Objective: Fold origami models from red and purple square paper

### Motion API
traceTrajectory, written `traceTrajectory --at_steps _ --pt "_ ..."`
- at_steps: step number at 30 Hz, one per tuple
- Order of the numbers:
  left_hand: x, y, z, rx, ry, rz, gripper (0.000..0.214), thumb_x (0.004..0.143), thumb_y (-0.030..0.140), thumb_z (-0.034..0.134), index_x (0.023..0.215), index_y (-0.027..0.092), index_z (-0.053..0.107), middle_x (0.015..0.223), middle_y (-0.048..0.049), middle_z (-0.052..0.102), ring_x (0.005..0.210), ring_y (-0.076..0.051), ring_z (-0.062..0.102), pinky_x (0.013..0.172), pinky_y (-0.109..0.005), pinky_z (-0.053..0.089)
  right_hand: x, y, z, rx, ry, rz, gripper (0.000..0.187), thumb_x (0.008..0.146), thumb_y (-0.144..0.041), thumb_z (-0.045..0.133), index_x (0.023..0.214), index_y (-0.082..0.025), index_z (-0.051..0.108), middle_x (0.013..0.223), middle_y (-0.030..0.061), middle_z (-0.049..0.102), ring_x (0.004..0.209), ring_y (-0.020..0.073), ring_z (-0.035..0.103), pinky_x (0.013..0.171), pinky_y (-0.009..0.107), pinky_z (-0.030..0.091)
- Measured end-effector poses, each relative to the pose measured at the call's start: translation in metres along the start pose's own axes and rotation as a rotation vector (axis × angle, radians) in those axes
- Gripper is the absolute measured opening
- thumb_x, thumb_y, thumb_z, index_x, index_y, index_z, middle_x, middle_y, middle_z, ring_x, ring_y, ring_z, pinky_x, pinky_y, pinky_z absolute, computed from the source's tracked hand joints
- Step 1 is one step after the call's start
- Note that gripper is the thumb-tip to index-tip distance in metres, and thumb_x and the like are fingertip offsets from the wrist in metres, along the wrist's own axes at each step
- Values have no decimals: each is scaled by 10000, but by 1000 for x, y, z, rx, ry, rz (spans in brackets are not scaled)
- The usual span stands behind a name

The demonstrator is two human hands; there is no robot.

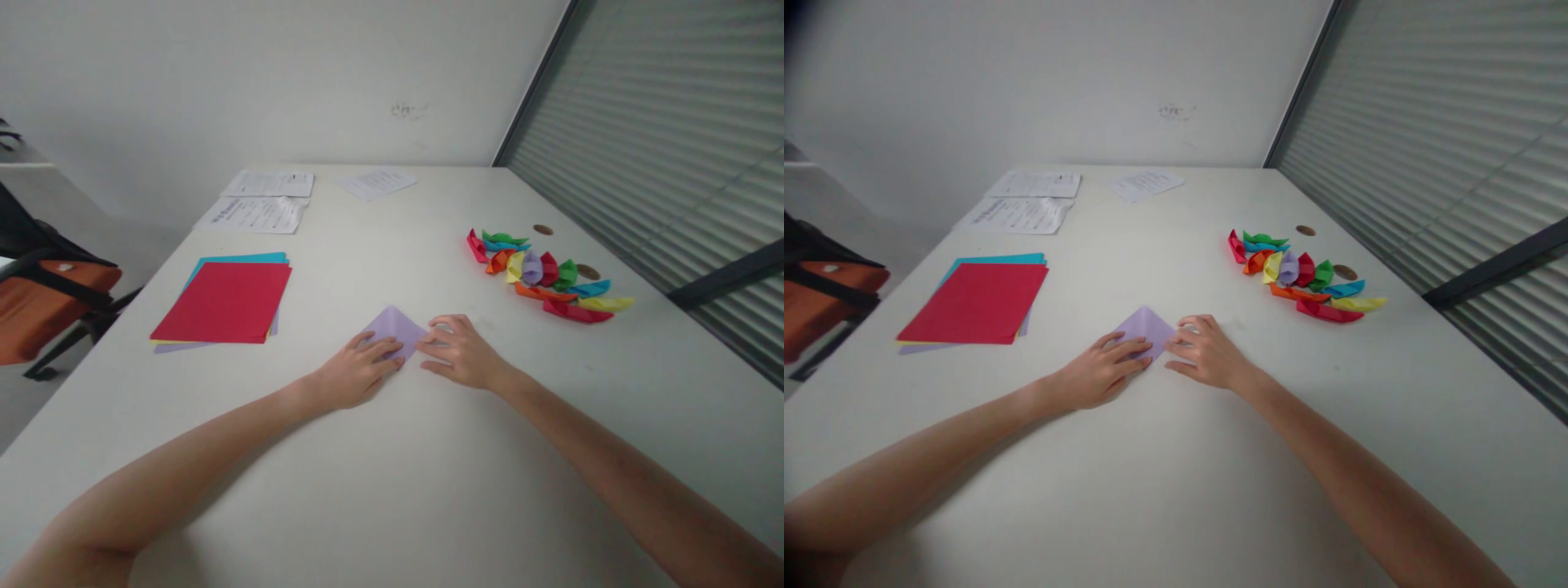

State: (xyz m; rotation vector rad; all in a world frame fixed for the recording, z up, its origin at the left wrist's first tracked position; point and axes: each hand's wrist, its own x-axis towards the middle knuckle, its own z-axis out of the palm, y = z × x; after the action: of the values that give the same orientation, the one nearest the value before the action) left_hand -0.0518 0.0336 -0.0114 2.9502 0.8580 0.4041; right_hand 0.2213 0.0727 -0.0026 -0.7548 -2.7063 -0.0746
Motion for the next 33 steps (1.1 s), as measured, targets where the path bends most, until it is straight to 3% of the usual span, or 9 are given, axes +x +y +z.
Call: traceTrajectory --at_steps 4,7,12,17,21,24,26,30,33 --pt "-2 0 -1 -32 2 0 387 918 146 433 1291 166 533 1450 -131 481 1361 -239 423 1141 -487 303 -4 18 -5 -29 34 122 288 922 -419 547 1052 -245 737 1041 66 708 1137 286 454 955 466 349" --pt "-3 -2 0 -61 3 -1 397 921 143 421 1302 164 529 1457 -120 479 1386 -240 393 1154 -491 280 1 3 -7 -20 113 198 308 921 -411 543 1050 -212 739 1118 103 674 1157 299 422 975 474 359" --pt "-2 -5 3 -111 -33 -29 433 926 166 418 1348 196 511 1505 -101 420 1432 -251 316 1181 -493 226 10 -32 0 128 50 40 347 907 -433 566 1111 -192 708 1116 103 666 1142 280 443 971 457 387" --pt "-1 -5 1 -140 -69 -30 440 922 173 423 1354 193 506 1550 -115 329 1458 -274 246 1188 -505 198 1 -16 2 49 44 18 300 914 -408 569 1108 -231 713 1034 80 688 1154 292 453 940 466 370" --pt "0 -3 -2 -164 -42 -27 397 930 189 424 1311 178 533 1530 -130 364 1452 -275 263 1185 -512 198 -7 9 0 -33 108 122 228 917 -368 571 1003 -258 751 933 58 703 1132 298 463 936 476 362" --pt "-1 -1 -4 -176 -8 -40 333 962 275 425 1246 177 570 1508 -132 404 1444 -264 288 1192 -511 174 -4 9 0 -19 180 273 225 919 -355 563 942 -252 761 990 73 691 1103 288 477 934 472 386" --pt "-1 0 -5 -204 28 -64 282 960 317 458 1156 182 609 1463 -122 474 1429 -261 323 1195 -517 154 4 4 1 39 200 330 230 920 -341 557 1009 -247 747 1048 83 678 1091 274 493 937 464 411" --pt "-1 0 -4 -241 121 -114 152 936 251 491 968 188 626 1329 -91 608 1341 -229 462 1190 -506 181 25 -6 0 165 110 269 319 910 -346 572 1187 -230 679 1209 111 635 1160 269 507 991 467 416" --pt "-1 -2 -2 -203 197 -177 174 902 172 498 1031 196 613 1317 -92 609 1307 -224 490 1162 -497 252 36 -11 1 174 22 198 364 896 -404 589 1220 -254 660 1280 107 613 1239 293 467 1020 488 387"
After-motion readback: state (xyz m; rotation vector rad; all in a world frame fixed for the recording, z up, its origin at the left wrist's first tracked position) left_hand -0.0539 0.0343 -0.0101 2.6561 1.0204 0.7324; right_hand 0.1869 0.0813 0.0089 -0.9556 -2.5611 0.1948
